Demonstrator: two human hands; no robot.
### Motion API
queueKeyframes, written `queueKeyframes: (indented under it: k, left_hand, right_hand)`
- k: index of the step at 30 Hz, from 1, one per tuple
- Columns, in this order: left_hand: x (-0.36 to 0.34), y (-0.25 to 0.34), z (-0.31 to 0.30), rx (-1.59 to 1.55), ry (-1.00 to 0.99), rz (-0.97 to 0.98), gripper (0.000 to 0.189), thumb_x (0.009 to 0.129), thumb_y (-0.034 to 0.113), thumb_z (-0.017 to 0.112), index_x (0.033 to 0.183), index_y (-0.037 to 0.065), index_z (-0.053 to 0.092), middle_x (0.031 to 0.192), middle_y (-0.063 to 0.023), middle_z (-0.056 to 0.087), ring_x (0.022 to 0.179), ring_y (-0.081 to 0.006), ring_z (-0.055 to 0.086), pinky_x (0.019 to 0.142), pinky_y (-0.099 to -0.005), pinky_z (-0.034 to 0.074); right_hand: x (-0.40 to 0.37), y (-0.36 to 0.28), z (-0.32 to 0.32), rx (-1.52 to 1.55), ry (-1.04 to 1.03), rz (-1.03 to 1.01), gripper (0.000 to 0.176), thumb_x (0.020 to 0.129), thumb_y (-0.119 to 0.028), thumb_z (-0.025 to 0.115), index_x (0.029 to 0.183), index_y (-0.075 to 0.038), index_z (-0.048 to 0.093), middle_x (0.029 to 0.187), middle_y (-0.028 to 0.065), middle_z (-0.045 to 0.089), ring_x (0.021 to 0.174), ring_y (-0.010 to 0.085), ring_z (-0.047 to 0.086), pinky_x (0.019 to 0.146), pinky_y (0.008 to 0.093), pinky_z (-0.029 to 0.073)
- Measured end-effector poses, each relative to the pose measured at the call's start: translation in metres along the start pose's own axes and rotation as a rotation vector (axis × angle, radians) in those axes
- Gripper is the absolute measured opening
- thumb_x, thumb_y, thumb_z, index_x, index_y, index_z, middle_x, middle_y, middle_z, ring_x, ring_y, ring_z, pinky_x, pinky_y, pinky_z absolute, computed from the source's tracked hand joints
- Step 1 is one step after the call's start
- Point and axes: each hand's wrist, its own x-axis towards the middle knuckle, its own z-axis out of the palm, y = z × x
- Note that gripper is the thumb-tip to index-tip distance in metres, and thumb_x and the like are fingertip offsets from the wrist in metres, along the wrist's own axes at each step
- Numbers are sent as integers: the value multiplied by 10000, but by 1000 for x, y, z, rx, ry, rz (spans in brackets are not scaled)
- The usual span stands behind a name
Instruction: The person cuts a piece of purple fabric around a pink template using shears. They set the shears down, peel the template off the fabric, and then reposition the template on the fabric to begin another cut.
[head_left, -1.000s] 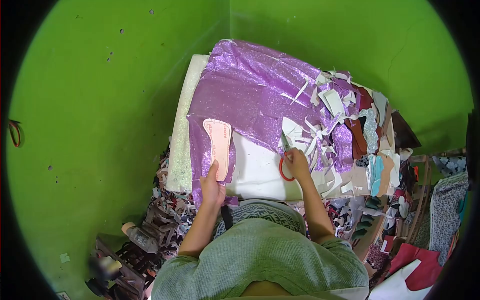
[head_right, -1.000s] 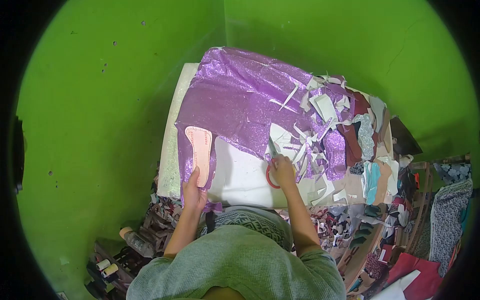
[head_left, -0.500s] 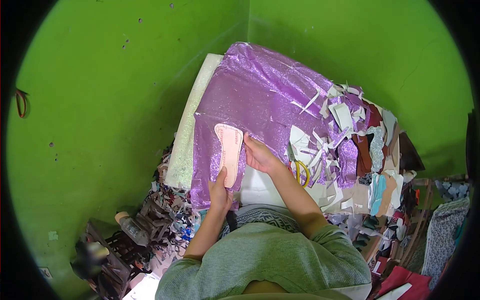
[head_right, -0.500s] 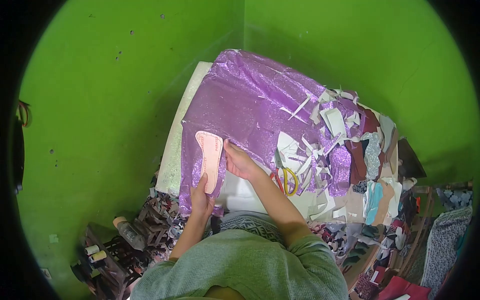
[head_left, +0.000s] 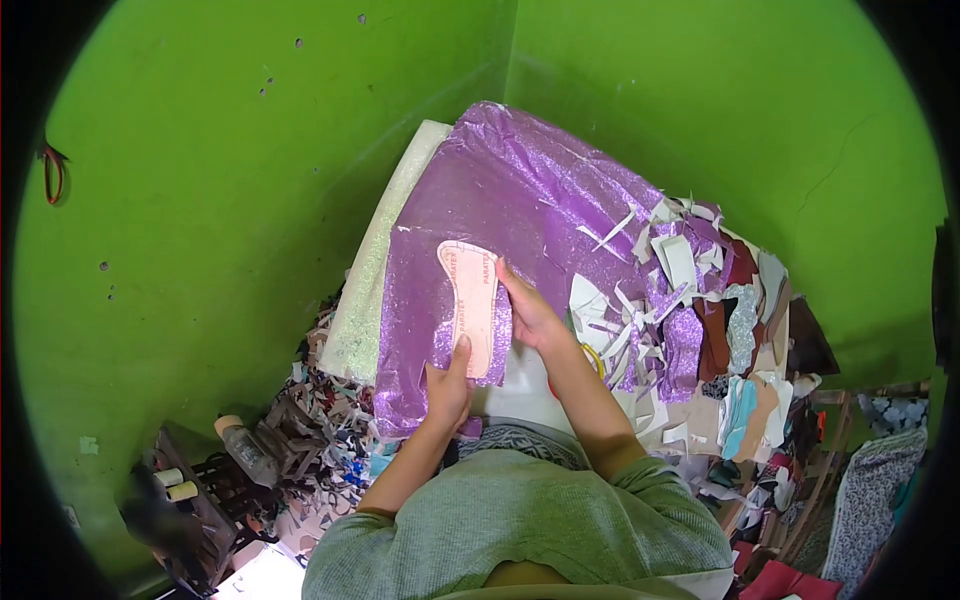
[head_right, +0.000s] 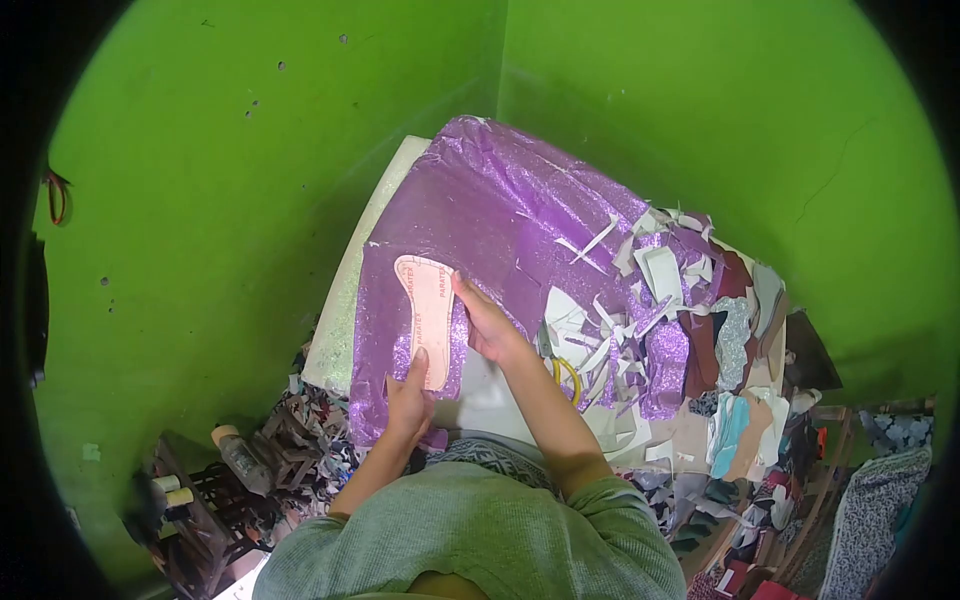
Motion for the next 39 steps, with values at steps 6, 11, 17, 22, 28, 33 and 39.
queueKeyframes:
  k: [6, 11, 17, 22, 28, 33, 39]
  left_hand:
    - [5, -12, -1, 191, -39, 36, 433, 859, 50, 505, 1249, 7, 323, 1163, -114, 474, 1020, -174, 500, 864, -315, 428]
    - [5, -18, -9, 181, 1, 32, 352, 856, 64, 521, 1180, -14, 410, 1065, -90, 538, 942, -153, 540, 797, -289, 456]
    - [2, -8, -29, 251, -124, -254, 334, 822, 115, 587, 1117, 32, 452, 975, -55, 564, 851, -121, 558, 677, -271, 470]
    - [-2, 0, -34, 166, -231, -340, 438, 822, 117, 586, 1199, 40, 377, 1101, -83, 512, 977, -152, 519, 820, -277, 446]
    - [0, -4, -43, 114, -344, -367, 471, 825, 163, 584, 1227, 58, 363, 1166, -76, 487, 1046, -176, 494, 884, -315, 423]
    - [0, -9, -45, 105, -362, -335, 470, 821, 205, 595, 1215, 65, 381, 1164, -61, 492, 1067, -179, 482, 898, -326, 410]
    - [0, -10, -43, 134, -328, -329, 422, 847, 204, 555, 1204, 55, 387, 1164, -69, 492, 1060, -191, 492, 894, -327, 422]
  right_hand:
    - [12, 4, -13, -19, 94, -89, 485, 871, -333, 491, 1207, 9, 417, 1138, 122, 519, 1004, 179, 524, 856, 288, 419]
    - [10, 11, -3, -408, 325, -234, 549, 899, -299, 445, 1263, 83, 292, 1223, 171, 434, 1120, 198, 421, 952, 288, 312]
    - [15, 10, -9, -471, 200, -219, 512, 920, -268, 409, 1270, 84, 284, 1200, 146, 451, 1104, 174, 419, 943, 276, 310]
    - [22, 11, -17, -506, 174, -211, 464, 927, -251, 396, 1261, 61, 316, 1162, 118, 482, 1061, 155, 440, 918, 260, 327]
    - [12, 8, 3, -444, 299, -305, 255, 933, -234, 375, 986, 4, 451, 923, 72, 507, 874, 116, 446, 801, 266, 370]
    - [18, 10, -14, -499, 188, -222, 417, 935, -256, 368, 1211, 57, 364, 1165, 148, 460, 1091, 177, 412, 943, 288, 300]
    - [25, 18, -18, -533, 277, -258, 553, 933, -297, 354, 1305, 86, 212, 1381, 225, 204, 1296, 279, 180, 1045, 320, 148]
